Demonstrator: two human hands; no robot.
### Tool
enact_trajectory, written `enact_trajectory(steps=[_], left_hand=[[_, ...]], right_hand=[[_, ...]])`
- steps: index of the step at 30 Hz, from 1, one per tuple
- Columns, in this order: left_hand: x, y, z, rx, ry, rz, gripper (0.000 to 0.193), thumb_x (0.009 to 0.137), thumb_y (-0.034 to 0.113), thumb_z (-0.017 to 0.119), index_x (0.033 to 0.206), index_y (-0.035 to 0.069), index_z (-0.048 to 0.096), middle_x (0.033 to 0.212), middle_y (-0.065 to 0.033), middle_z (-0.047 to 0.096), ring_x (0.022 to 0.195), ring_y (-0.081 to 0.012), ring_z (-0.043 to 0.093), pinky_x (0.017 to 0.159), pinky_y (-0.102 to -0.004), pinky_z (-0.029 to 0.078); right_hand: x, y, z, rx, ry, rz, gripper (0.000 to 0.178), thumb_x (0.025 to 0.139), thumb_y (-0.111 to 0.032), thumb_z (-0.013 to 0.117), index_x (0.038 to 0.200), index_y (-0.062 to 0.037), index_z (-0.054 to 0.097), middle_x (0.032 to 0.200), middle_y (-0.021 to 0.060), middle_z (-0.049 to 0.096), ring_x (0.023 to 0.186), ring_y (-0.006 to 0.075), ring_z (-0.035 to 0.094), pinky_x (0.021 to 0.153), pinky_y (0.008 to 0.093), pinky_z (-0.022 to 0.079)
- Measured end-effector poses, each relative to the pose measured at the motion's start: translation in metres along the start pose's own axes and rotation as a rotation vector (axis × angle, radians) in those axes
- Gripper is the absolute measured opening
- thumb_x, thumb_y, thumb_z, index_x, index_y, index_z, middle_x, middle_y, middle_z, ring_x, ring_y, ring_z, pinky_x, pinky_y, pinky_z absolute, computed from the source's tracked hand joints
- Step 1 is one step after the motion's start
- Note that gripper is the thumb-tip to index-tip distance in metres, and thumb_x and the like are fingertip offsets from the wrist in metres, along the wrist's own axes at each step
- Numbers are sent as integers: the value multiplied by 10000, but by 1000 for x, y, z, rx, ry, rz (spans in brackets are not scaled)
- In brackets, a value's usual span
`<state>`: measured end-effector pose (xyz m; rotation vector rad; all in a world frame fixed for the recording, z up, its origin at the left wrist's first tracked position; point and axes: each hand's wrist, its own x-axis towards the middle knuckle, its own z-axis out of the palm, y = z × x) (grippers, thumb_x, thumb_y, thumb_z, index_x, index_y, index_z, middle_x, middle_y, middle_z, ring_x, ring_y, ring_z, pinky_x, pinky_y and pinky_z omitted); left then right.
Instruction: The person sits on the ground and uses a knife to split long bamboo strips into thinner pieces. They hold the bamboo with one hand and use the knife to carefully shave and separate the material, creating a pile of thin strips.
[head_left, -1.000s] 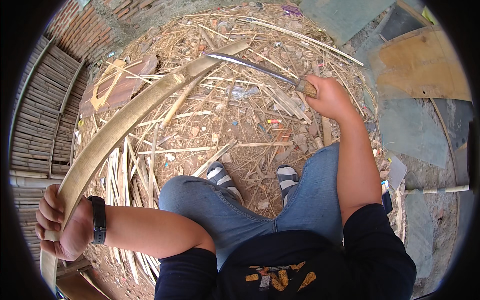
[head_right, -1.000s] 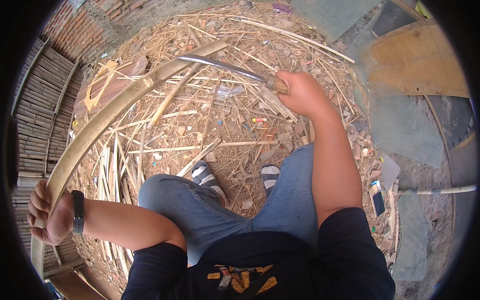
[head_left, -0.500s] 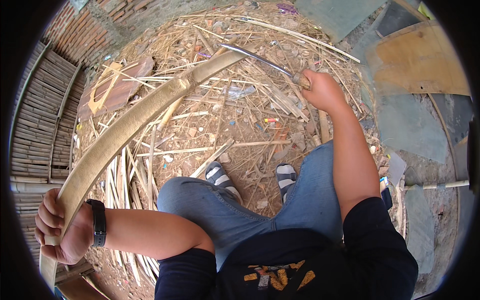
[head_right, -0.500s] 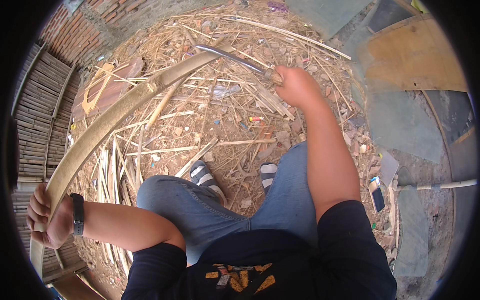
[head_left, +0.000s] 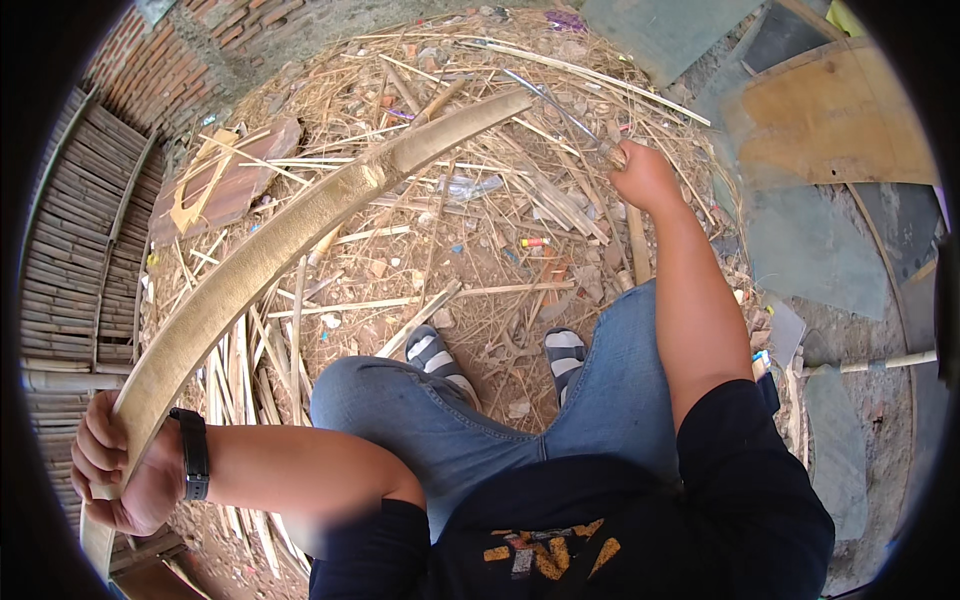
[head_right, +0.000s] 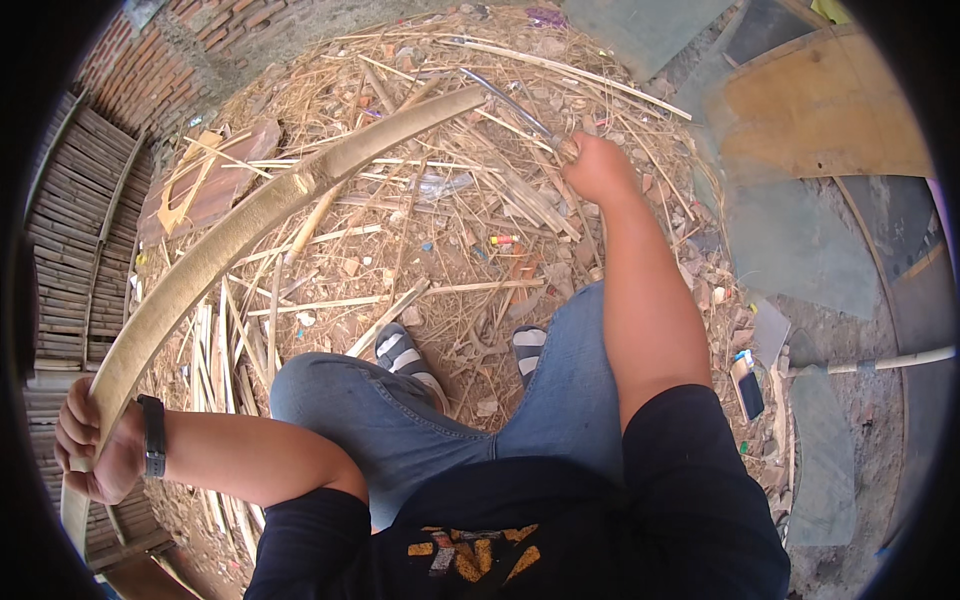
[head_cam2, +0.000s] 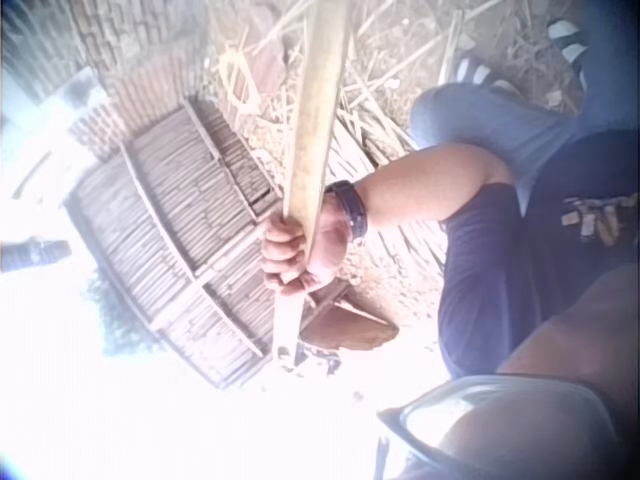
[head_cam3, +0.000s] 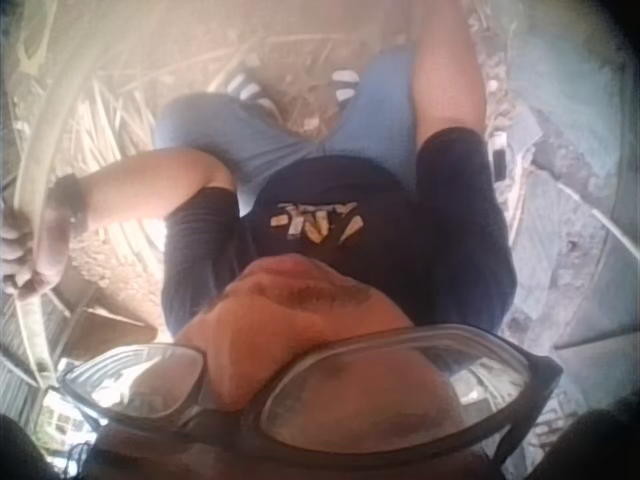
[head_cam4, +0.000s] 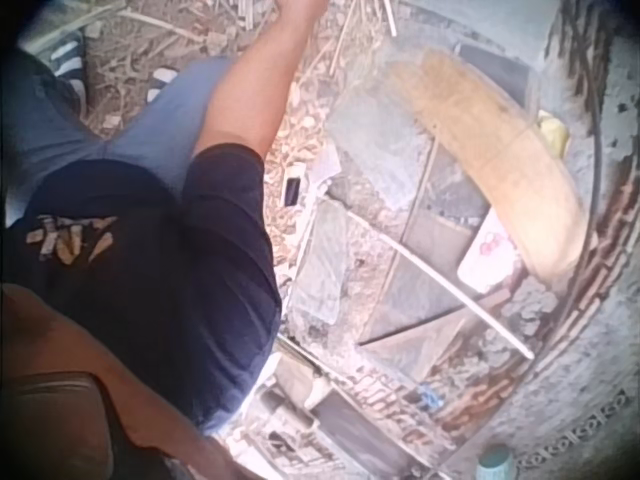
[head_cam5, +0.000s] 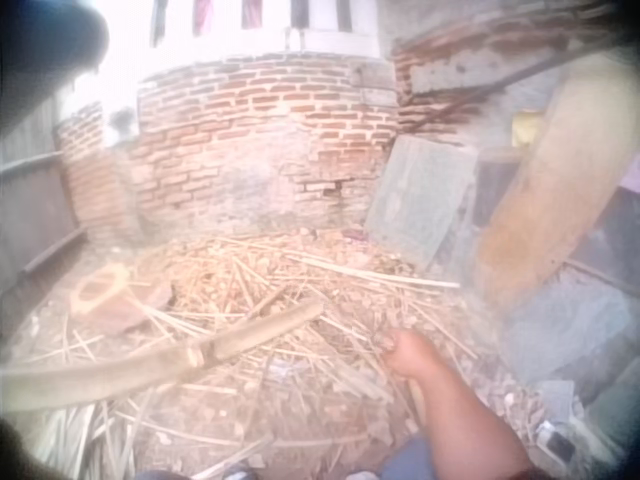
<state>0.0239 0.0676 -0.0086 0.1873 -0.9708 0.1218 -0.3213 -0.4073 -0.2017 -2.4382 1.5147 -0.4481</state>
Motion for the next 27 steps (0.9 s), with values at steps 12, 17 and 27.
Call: enact_trajectory(steps=[12,17,27], left_hand=[[0,-6,-7,-22,-71,-103,133,763,265,604,709,158,548,537,76,392,445,-80,349,499,-253,298],[-13,-65,5,29,-169,-238,220,871,391,601,825,175,611,580,78,399,490,-99,359,556,-287,282],[-85,-198,7,183,-80,-599,283,971,379,554,927,102,587,635,26,325,541,-120,279,556,-300,250]], right_hand=[[-7,2,-5,250,-76,46,402,795,-204,706,1145,-15,653,814,152,674,753,265,656,738,394,531],[-47,-84,-10,552,-342,-134,307,857,-258,729,1057,-44,637,725,20,553,660,137,562,625,337,480],[-123,-142,86,829,-674,-181,545,806,-197,681,1324,-60,580,843,143,663,741,246,648,669,359,522]])
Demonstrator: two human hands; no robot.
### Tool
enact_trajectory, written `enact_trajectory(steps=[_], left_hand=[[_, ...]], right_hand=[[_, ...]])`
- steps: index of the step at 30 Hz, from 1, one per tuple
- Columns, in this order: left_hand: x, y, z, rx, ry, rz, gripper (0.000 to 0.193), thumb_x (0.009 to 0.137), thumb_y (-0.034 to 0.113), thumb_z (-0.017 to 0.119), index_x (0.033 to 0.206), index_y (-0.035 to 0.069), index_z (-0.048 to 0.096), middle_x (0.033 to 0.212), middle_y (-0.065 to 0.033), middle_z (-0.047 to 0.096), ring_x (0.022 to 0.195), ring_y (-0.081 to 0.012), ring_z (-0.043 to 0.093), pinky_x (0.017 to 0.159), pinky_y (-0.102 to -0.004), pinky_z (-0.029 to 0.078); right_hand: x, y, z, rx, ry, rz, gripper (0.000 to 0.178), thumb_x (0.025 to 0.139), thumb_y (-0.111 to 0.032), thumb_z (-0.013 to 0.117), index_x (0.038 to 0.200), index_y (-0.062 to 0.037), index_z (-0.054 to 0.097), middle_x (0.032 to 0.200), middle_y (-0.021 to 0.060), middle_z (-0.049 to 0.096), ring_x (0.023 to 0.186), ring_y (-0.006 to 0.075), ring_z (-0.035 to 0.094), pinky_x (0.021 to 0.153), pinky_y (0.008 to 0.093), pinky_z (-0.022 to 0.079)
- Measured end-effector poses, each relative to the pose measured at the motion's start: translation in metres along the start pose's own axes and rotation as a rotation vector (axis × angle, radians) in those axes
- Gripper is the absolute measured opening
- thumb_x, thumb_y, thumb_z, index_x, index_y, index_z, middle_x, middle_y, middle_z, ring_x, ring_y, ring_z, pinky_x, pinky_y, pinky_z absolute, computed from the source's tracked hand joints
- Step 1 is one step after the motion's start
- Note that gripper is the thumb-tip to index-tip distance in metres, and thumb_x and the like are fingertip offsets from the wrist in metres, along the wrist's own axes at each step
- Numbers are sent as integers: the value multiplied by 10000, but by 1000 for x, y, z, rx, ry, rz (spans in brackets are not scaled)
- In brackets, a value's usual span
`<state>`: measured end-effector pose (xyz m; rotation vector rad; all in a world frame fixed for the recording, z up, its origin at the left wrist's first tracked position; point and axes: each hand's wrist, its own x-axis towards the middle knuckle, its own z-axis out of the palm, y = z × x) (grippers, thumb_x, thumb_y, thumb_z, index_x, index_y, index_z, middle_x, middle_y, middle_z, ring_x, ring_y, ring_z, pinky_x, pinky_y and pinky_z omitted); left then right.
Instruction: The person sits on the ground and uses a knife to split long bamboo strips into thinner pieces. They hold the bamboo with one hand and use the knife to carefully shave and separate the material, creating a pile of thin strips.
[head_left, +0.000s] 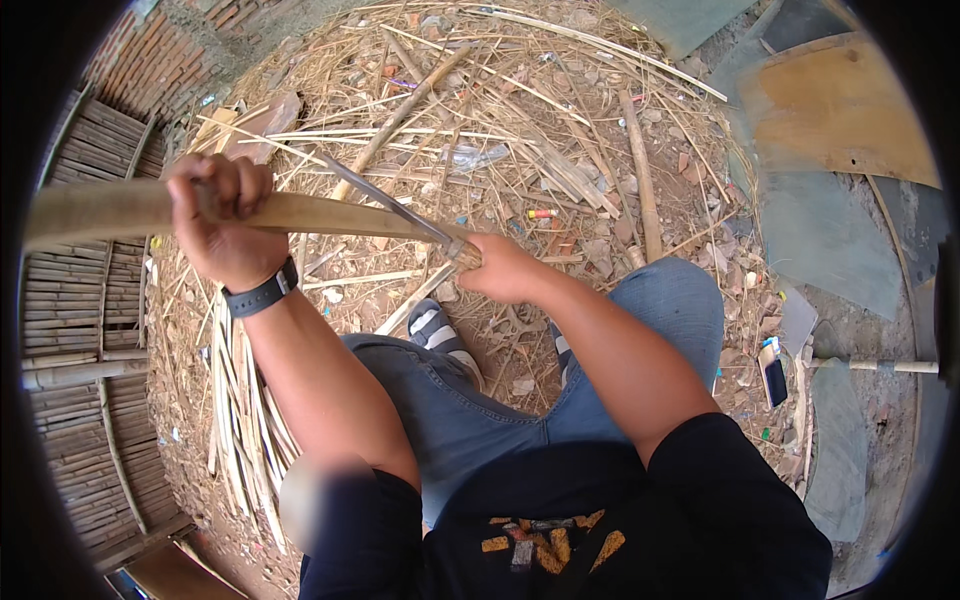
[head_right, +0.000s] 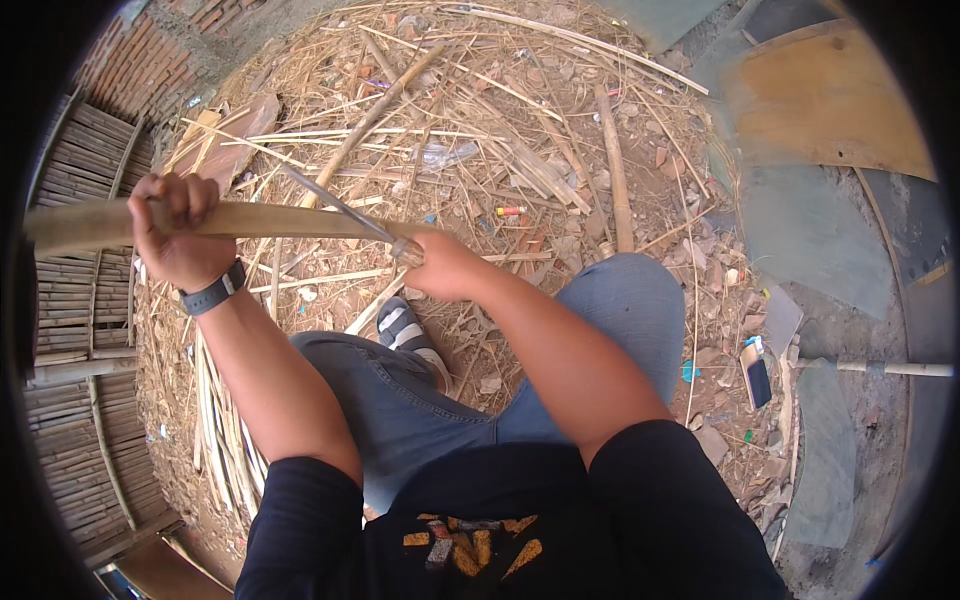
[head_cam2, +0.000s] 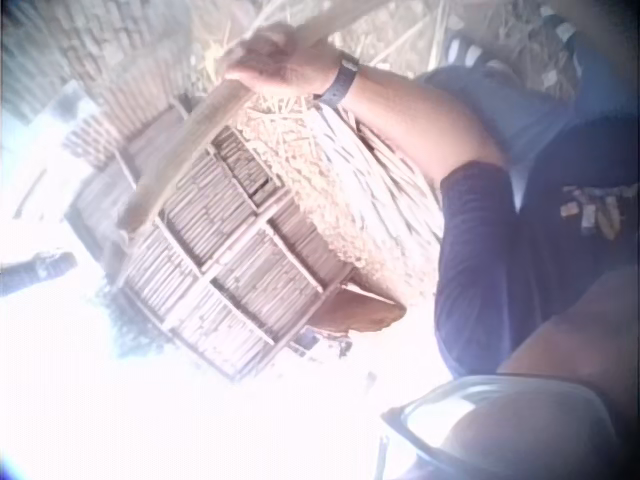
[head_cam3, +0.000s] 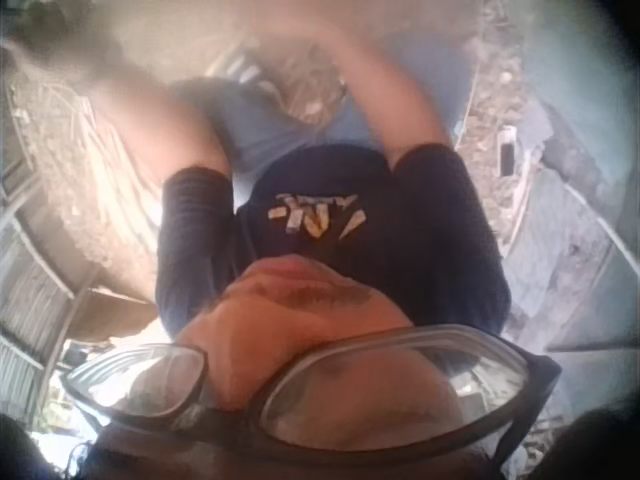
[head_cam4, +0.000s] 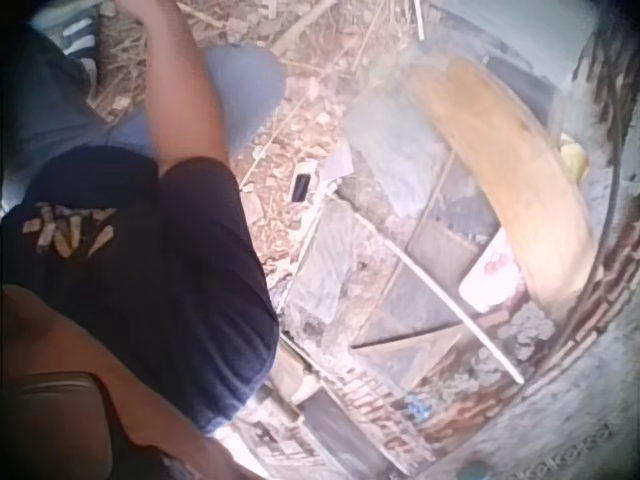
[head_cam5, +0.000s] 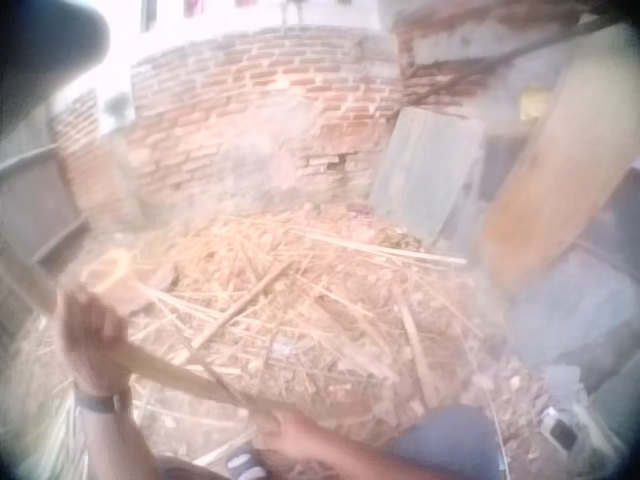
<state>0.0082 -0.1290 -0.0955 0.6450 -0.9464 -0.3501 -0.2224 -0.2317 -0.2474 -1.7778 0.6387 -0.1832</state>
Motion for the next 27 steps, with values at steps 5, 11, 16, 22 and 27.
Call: enact_trajectory(steps=[5,11,16,22,27], left_hand=[[4,1,-14,-66,-70,-82,278,978,367,555,966,90,576,657,27,329,548,-115,273,553,-289,259],[2,8,-4,-246,-297,-259,197,964,274,554,969,79,584,660,41,359,578,-97,301,620,-288,294],[4,11,-31,-293,-363,-249,152,912,251,594,955,105,592,623,59,354,564,-90,303,607,-276,282],[2,13,-35,-317,-355,-276,150,852,221,632,954,114,604,615,63,363,559,-92,303,601,-275,277],[5,14,-46,-314,-334,-262,170,845,218,643,969,104,621,602,64,352,553,-94,290,599,-283,275]], right_hand=[[32,61,8,-183,-40,220,578,803,-188,691,1343,-44,545,787,121,647,663,217,623,611,345,491],[20,22,8,43,-85,126,498,822,-177,665,1285,-19,572,680,53,585,568,161,566,538,326,447],[31,60,14,203,-188,398,644,797,-165,663,1408,-57,489,771,137,654,596,213,628,545,347,494],[17,15,22,-68,-23,-4,468,781,-196,675,1178,37,591,939,229,684,874,361,669,766,415,524],[35,103,40,-96,9,349,376,783,-210,672,1080,16,624,944,230,680,888,352,677,759,446,526]])
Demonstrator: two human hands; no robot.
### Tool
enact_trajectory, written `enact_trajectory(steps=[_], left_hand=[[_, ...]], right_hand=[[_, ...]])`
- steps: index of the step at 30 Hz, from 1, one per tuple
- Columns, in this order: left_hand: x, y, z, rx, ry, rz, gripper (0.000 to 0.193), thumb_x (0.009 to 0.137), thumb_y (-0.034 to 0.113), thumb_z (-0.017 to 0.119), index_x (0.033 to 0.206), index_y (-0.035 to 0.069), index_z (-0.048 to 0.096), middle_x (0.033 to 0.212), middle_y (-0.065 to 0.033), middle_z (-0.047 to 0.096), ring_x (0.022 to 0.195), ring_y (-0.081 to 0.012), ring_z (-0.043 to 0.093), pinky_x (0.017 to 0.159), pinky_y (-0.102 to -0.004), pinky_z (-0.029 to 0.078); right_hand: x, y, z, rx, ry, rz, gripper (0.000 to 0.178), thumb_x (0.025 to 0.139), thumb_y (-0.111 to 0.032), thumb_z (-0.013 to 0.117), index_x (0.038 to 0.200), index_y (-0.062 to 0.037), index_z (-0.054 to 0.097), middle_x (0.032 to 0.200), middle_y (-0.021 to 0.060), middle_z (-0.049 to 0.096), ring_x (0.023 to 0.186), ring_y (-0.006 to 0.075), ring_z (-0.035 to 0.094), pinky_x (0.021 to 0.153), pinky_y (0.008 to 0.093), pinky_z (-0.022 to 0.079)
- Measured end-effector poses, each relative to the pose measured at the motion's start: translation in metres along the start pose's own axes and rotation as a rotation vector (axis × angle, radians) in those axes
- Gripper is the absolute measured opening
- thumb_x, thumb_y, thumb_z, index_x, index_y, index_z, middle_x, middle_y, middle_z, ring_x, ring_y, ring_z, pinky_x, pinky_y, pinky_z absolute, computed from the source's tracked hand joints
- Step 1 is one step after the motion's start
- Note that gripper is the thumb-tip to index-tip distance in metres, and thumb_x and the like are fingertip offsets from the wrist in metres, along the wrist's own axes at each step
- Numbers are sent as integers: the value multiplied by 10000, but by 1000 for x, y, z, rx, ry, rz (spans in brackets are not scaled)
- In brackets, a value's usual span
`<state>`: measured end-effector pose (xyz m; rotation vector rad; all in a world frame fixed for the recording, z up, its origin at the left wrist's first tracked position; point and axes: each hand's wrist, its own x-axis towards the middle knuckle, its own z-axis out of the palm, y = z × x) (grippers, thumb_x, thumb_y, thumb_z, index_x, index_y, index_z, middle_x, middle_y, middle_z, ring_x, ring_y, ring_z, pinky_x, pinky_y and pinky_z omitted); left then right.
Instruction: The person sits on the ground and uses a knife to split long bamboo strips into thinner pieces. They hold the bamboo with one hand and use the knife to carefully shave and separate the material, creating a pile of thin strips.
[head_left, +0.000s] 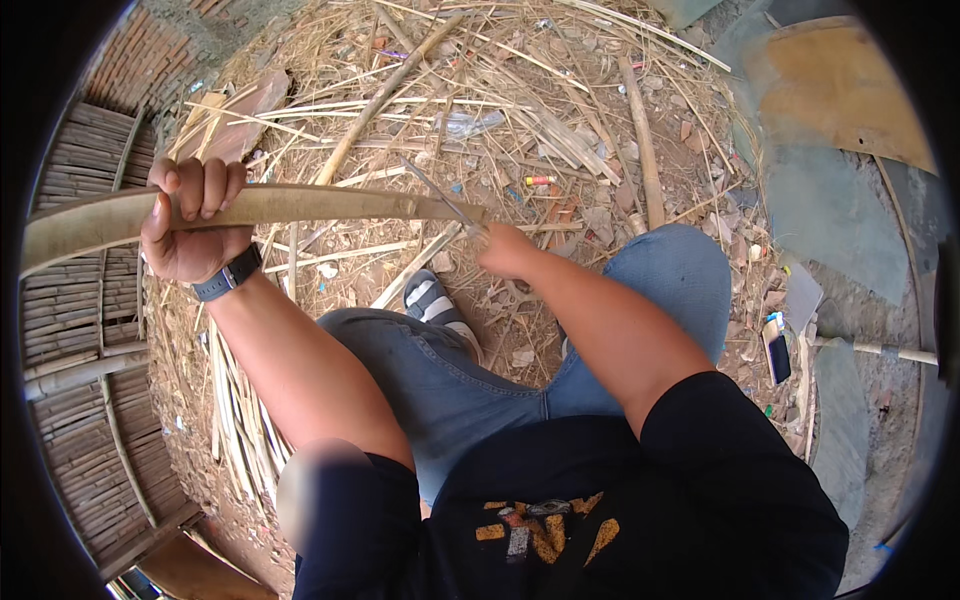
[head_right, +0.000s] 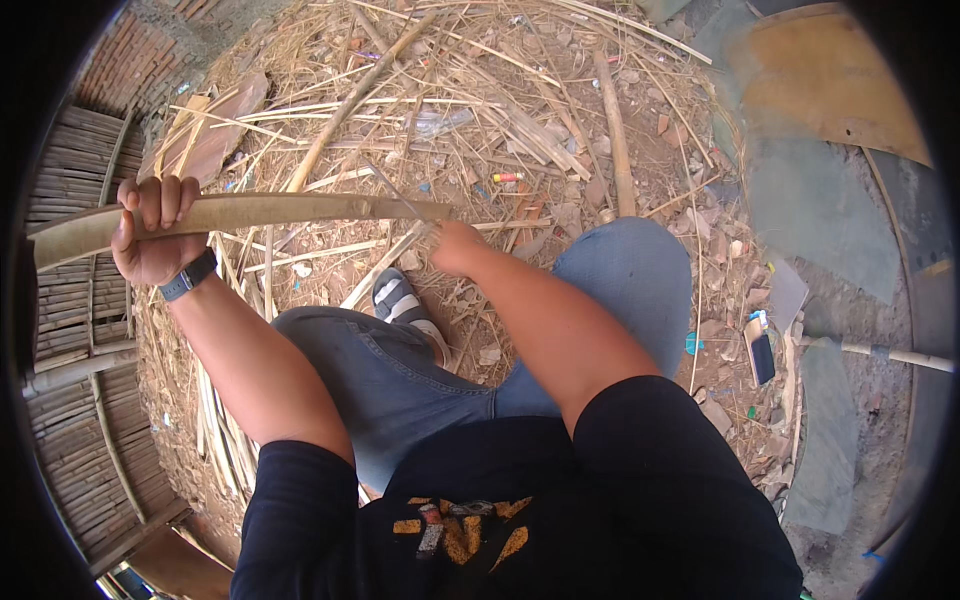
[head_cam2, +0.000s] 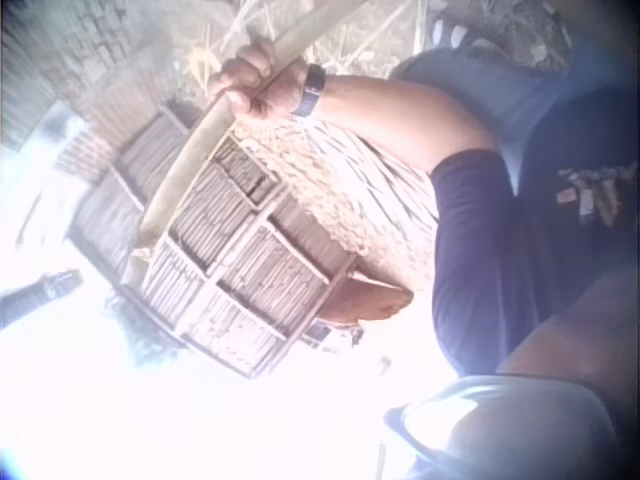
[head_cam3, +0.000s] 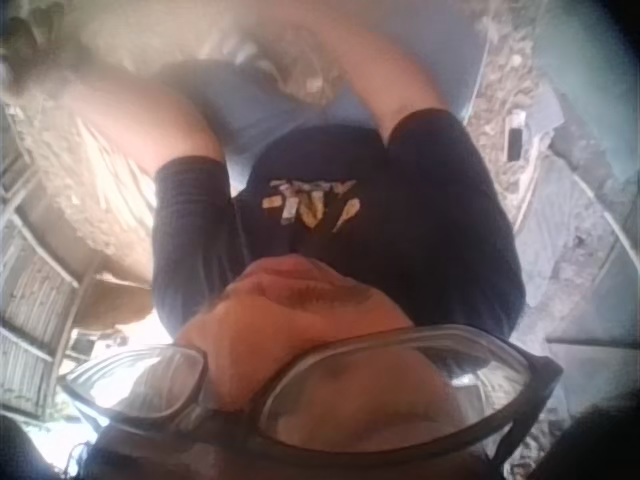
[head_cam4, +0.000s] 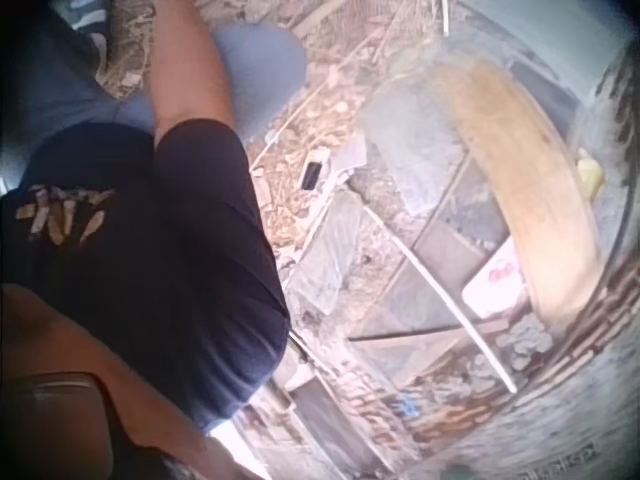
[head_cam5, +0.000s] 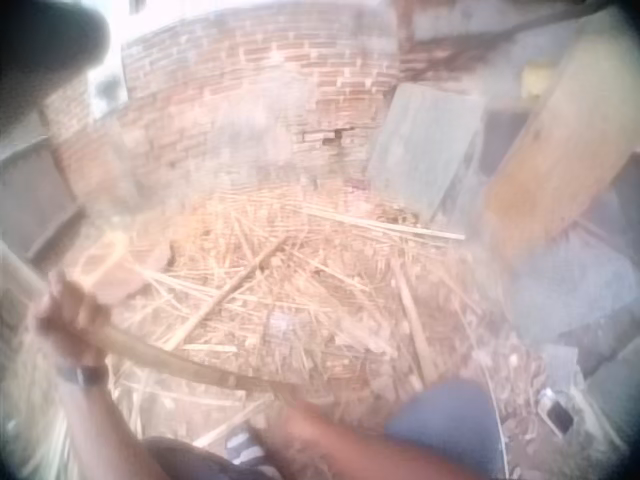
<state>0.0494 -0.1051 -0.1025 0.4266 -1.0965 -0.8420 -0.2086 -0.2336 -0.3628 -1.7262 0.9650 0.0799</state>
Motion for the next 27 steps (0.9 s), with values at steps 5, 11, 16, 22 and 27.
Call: enact_trajectory(steps=[5,11,16,22,27], left_hand=[[-4,3,-9,8,5,3,166,859,219,612,979,105,619,603,68,343,552,-86,294,603,-280,284],[-4,0,-9,-10,-12,-8,175,847,208,609,982,96,614,606,68,343,553,-85,293,603,-281,285],[-3,6,-15,1,30,13,180,851,199,602,984,80,628,602,63,340,549,-88,297,595,-280,285],[1,1,-6,37,105,20,184,824,201,620,951,71,653,587,45,328,555,-104,277,580,-273,270],[-10,9,-17,72,226,69,180,816,197,623,934,65,658,588,41,320,551,-113,273,560,-274,260]], right_hand=[[-3,-12,-4,-22,-21,-168,353,771,-191,674,1058,7,618,924,232,671,863,363,675,758,446,527],[-26,-44,6,52,118,-323,399,752,-182,676,1092,16,615,958,252,671,891,391,667,774,442,524],[2,8,-4,-95,-82,39,425,762,-201,691,1117,18,609,998,261,669,927,394,666,798,443,531],[-24,-36,17,21,137,-305,430,766,-202,690,1121,26,603,977,246,676,899,378,678,787,451,533],[-6,10,7,-195,-16,-112,425,761,-202,685,1106,34,608,976,257,677,898,400,675,790,466,531]])
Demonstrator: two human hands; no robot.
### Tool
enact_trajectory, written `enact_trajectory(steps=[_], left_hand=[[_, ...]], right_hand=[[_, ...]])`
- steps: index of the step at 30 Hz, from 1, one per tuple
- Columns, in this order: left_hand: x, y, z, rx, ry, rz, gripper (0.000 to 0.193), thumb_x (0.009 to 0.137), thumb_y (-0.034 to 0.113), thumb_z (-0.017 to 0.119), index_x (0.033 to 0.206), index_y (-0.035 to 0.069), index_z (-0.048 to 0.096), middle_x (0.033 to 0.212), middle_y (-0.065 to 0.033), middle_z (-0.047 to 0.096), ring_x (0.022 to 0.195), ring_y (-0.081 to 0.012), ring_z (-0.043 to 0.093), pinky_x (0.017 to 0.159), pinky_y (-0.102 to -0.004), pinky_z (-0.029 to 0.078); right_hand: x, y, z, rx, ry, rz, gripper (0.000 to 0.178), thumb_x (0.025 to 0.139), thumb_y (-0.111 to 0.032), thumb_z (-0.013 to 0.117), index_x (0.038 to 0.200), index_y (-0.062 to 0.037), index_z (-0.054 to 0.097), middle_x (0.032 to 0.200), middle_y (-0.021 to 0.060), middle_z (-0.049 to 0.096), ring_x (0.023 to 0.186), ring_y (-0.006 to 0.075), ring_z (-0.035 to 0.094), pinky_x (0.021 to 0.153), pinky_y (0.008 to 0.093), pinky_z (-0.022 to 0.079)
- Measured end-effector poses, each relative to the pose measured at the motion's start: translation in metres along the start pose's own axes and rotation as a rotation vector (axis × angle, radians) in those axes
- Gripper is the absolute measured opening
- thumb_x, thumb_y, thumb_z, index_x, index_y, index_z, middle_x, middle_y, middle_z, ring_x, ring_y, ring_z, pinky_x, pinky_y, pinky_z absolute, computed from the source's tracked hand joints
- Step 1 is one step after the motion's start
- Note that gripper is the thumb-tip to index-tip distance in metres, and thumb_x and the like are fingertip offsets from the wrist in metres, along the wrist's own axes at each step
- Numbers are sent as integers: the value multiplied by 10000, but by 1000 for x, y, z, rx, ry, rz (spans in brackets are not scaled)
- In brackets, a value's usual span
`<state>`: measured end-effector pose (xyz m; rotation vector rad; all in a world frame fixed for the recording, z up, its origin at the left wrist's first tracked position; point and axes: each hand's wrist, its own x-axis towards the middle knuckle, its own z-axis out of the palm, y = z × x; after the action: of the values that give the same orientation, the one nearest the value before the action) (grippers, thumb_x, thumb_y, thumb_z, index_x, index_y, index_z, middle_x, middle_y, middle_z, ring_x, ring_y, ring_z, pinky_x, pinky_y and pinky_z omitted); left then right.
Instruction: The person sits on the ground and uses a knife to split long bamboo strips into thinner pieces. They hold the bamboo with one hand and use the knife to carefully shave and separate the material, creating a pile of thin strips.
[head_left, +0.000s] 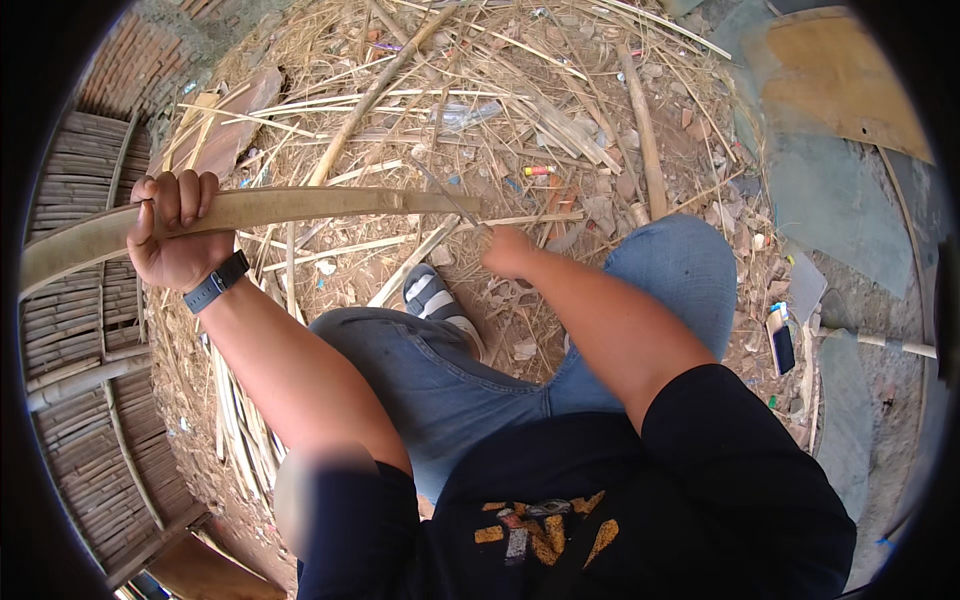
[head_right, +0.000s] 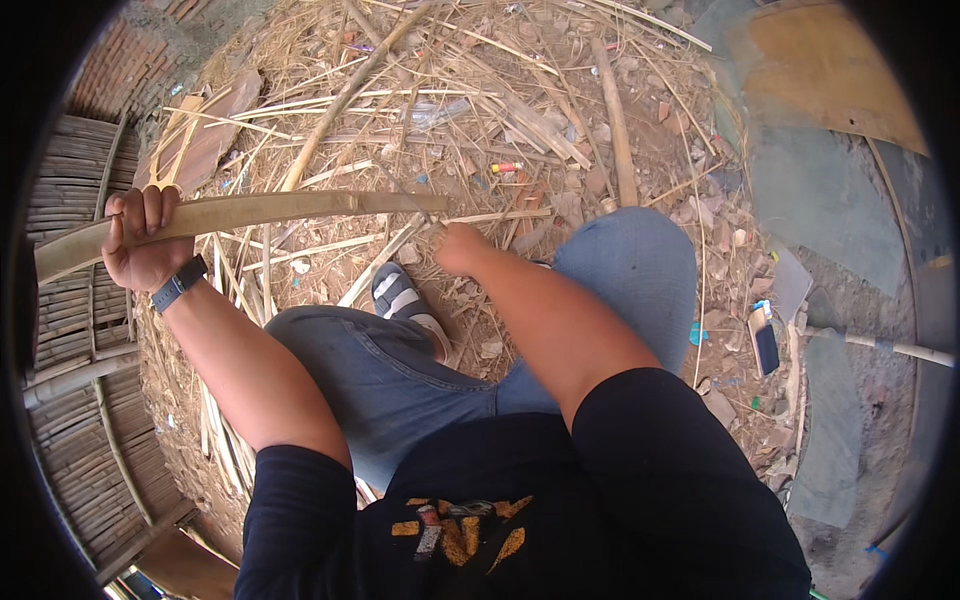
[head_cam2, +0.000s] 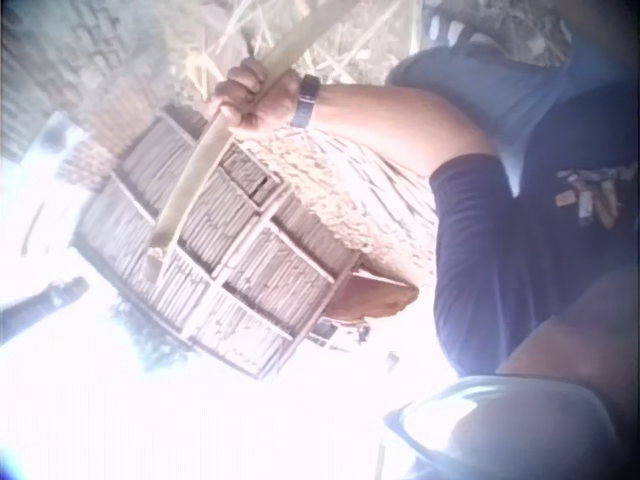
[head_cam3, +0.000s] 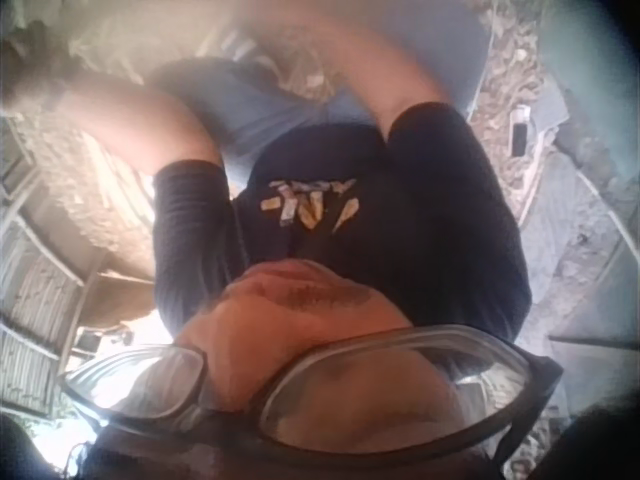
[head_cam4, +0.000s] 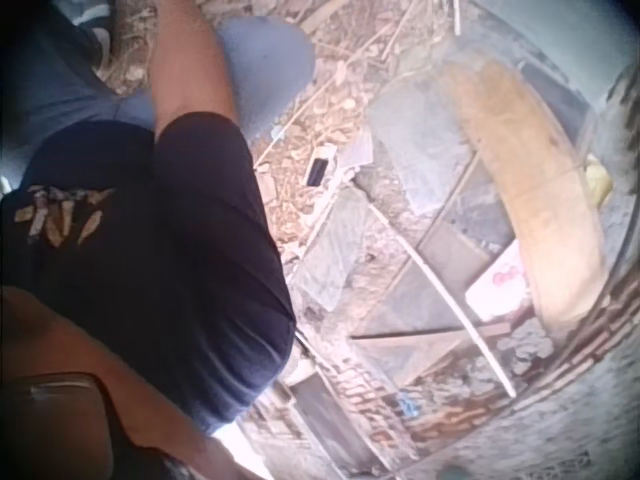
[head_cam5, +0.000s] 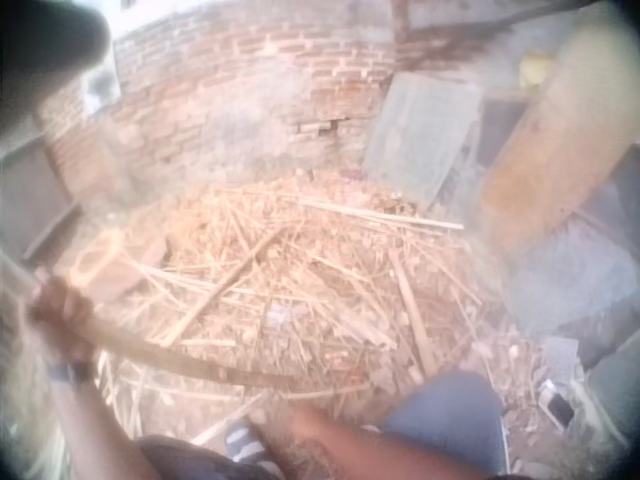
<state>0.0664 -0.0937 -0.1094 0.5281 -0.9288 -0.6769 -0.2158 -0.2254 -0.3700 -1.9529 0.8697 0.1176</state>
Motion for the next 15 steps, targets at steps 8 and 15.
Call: enact_trajectory(steps=[8,15], left_hand=[[9,-21,38,95,120,49,182,832,200,611,946,60,634,639,28,313,565,-124,270,575,-275,253],[24,-51,89,502,368,193,212,958,189,552,1056,2,555,675,-1,408,581,-128,354,568,-294,337]], right_hand=[[2,-22,18,258,210,-81,397,765,-226,698,1065,27,632,888,238,687,833,388,684,720,448,534],[-17,-44,-27,583,22,125,394,804,-169,695,1140,4,581,709,54,585,521,138,541,464,310,432]])
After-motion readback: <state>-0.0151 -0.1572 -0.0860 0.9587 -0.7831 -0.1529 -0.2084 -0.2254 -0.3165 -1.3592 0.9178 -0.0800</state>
